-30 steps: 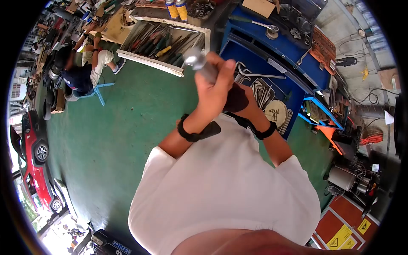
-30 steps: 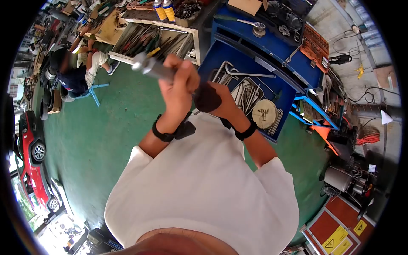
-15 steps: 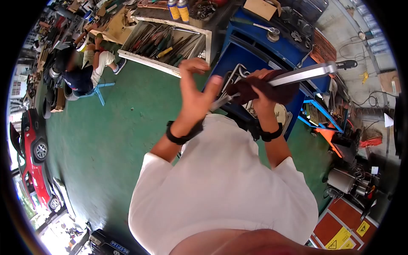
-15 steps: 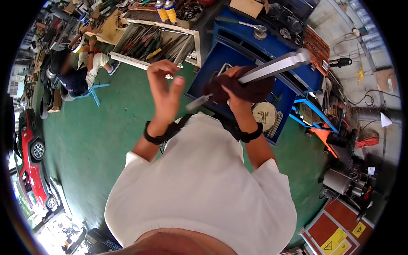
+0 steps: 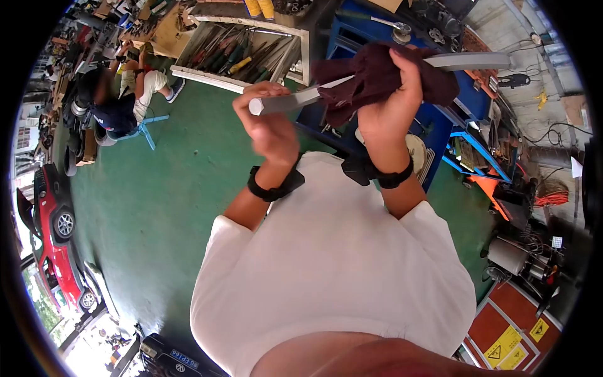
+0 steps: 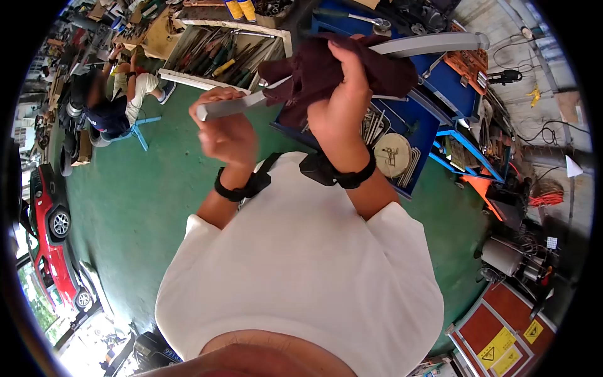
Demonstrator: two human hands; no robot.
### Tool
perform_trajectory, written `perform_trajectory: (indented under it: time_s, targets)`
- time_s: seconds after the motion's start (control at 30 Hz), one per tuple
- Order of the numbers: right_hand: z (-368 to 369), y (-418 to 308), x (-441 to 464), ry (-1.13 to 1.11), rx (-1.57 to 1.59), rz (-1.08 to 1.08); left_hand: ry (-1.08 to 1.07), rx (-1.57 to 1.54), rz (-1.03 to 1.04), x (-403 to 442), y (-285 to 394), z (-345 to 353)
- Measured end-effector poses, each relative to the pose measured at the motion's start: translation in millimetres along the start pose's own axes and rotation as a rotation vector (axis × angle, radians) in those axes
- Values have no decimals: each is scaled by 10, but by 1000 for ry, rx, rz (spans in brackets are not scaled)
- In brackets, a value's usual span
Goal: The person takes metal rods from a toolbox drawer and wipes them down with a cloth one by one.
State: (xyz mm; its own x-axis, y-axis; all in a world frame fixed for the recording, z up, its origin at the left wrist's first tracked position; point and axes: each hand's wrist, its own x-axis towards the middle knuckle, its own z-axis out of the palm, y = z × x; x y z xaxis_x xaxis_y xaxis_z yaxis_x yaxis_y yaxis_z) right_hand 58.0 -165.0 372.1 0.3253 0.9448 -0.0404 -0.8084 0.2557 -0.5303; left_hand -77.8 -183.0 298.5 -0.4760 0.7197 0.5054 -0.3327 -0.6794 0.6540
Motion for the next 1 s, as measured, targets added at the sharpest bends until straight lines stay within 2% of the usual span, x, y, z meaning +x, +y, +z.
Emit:
perform_trajectory:
  time_s: [0.07, 0.13, 0.2, 0.27, 0.3, 0.33, 0.4, 0.47, 0.53, 0.6, 0.7, 0.73, 0.8, 0.87, 1.0]
  targets:
    - [29, -8, -53, -26, 44, 26, 19, 54, 75, 33, 160, 117]
    - [25, -7, -91, -59, 19, 84, -81, -50, 134, 136, 354, 202]
    - [30, -4, -120, -74, 28, 91, -48, -152, 146, 228, 505, 275]
    - [30, -3, -128, -95, 50, 75, -124, -171, -86, 268, 578, 216]
    - [17, -4, -129, -94, 49, 77, -13, -174, -107, 293, 540, 284]
    - [-5, -10, -126, -104, 32, 34, -10, -175, -107, 295, 547, 273]
    - [-44, -71, -97, -110, 9, -15, -21, 17, -95, 311, 567, 244]
    - [-71, -225, -22, -122, -98, -195, 29, -39, -95, 379, 680, 234]
    - [-78, -364, 58, -69, -197, -313, -192, -34, 9, 443, 778, 201]
    - [-195, -501, 101, -250, -126, -276, -192, -27, 23, 427, 789, 159]
    - [-325, -609, 174, -329, -115, -256, -184, -95, 48, 398, 759, 76]
    - [-357, -608, 193, -331, -114, -252, -203, -63, 55, 405, 753, 63]
    - [-425, -611, 212, -110, -128, -190, -225, -34, 56, 415, 784, 64]
    - [-471, -654, 206, -85, -151, -153, -337, 159, 214, 448, 881, 94]
    - [-605, -666, 218, -76, -191, -92, -376, 165, 284, 466, 886, 70]
